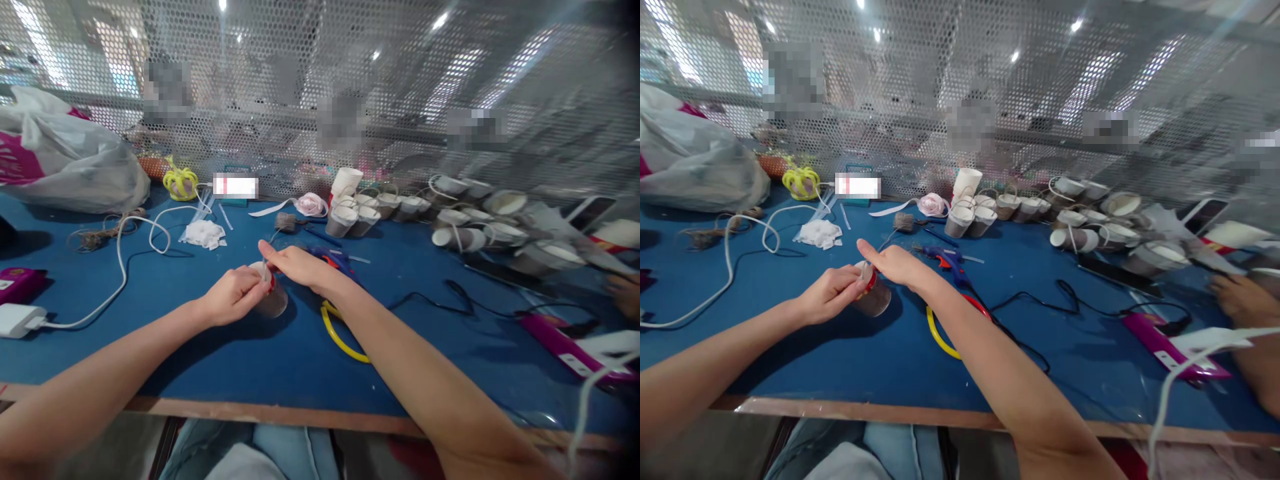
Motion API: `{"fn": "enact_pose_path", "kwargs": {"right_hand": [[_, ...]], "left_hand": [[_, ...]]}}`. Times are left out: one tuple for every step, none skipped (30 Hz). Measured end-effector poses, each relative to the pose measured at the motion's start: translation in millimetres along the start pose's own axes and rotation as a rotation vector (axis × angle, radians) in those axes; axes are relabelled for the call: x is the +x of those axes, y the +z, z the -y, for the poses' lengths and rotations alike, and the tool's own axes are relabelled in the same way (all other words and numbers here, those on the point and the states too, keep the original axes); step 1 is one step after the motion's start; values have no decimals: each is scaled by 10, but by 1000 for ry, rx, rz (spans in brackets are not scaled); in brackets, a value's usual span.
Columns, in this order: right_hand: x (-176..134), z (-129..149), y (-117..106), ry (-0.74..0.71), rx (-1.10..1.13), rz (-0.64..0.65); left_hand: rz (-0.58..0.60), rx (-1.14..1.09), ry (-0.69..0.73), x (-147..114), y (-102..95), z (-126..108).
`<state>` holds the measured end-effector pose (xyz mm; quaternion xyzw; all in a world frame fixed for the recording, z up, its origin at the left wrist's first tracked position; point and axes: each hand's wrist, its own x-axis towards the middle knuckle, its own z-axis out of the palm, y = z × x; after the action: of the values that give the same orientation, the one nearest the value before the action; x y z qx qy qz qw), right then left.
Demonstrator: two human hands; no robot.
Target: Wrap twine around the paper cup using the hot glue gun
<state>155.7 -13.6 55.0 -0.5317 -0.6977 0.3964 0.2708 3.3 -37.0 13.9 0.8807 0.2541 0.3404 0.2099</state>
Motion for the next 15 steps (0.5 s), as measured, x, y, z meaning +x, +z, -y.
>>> {"fn": "enact_pose_path", "kwargs": {"right_hand": [[12,18,27,-5,20,-4],[18,30,43,-11,49,-8],[17,35,50,-17,83,-14],[10,35,49,-23,118,-22],[-3,29,40,-29,153,-31],[-21,19,26,-36,187,-44],[-42,4,5,-42,217,-57],[-65,-14,-18,-50,242,-72],[-88,-34,-43,-58,265,-86],[-111,-54,-66,-64,275,-101],[-132,-72,-85,-64,264,-114],[-151,-88,-98,-57,232,-126],[-167,-100,-103,-42,186,-134],[-180,-108,-101,-20,131,-134],[-191,-110,-92,5,79,-123]], "left_hand": [[-6,1,29,2,6,-1],[-12,1,54,4,10,-2],[-16,-1,74,5,12,-3],[-18,-2,85,6,11,-5],[-14,-1,82,7,7,-7],[-9,0,63,7,0,-10],[-5,2,29,8,-8,-14],[-3,2,-11,9,-17,-19],[-2,2,-51,9,-25,-24],[-3,1,-81,10,-32,-30],[-5,1,-94,10,-36,-37],[-5,1,-89,10,-36,-43],[-2,2,-69,10,-33,-49],[2,6,-41,9,-28,-55],[8,11,-9,8,-22,-60]]}}
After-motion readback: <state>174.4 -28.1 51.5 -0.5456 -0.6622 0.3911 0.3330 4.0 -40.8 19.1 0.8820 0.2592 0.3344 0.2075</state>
